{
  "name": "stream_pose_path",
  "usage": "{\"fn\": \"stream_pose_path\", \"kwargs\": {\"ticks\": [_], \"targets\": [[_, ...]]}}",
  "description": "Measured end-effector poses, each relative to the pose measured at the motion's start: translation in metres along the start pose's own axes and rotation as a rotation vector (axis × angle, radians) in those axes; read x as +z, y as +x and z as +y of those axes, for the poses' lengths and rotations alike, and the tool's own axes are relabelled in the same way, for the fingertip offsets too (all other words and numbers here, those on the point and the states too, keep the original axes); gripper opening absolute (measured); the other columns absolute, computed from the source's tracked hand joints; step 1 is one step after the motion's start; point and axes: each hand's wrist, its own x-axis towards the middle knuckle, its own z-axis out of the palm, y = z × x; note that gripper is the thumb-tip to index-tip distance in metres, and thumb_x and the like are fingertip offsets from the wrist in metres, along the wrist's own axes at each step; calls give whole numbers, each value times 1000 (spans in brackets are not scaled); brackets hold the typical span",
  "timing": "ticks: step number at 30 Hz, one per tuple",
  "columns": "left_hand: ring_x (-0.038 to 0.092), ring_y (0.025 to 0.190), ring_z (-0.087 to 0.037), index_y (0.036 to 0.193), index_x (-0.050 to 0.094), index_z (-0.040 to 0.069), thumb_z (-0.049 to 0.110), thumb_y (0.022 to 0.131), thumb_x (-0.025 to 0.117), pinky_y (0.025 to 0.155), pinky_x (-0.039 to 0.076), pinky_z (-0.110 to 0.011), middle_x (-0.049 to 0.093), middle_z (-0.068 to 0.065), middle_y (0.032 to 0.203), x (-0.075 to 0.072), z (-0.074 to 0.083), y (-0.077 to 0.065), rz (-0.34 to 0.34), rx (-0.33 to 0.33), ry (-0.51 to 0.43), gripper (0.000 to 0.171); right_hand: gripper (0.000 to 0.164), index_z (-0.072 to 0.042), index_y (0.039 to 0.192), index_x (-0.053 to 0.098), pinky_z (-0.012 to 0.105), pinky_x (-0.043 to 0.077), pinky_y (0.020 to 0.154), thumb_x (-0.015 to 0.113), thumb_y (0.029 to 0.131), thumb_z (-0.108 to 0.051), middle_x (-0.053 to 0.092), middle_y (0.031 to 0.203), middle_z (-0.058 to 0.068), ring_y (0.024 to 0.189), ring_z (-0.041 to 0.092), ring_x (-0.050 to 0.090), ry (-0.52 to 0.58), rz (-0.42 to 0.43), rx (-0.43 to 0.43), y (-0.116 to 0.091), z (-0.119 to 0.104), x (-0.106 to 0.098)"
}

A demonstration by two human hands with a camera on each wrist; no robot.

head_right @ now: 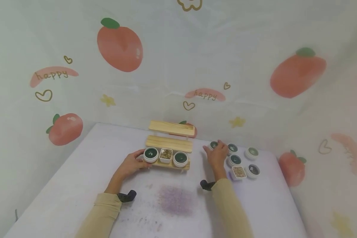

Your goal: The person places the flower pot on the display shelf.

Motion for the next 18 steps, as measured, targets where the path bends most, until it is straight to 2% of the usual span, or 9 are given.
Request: {"fn": "stream_pose_path", "kwargs": {"ticks": [9, 18], "targets": [[59, 66, -12, 147, 54, 14, 21, 75, 91, 69, 46, -28, 69, 2, 71, 2, 4, -2, -8, 9, -14, 81, 79, 7, 153, 29, 57, 26, 120, 71, 95, -27, 27, 150, 35, 143, 50, 27, -44, 1, 61, 7, 10, 6], [61, 69, -13, 147, 54, 14, 24, 75, 91, 73, 46, -29, 71, 0, 73, 2, 2, -1, 9, 5, 3, 82, 69, 9, 149, 32, 56, 25, 120, 64, 96, -20, 34, 143, 36, 138, 51, 32, -37, 26, 30, 11, 15, 11]]}}
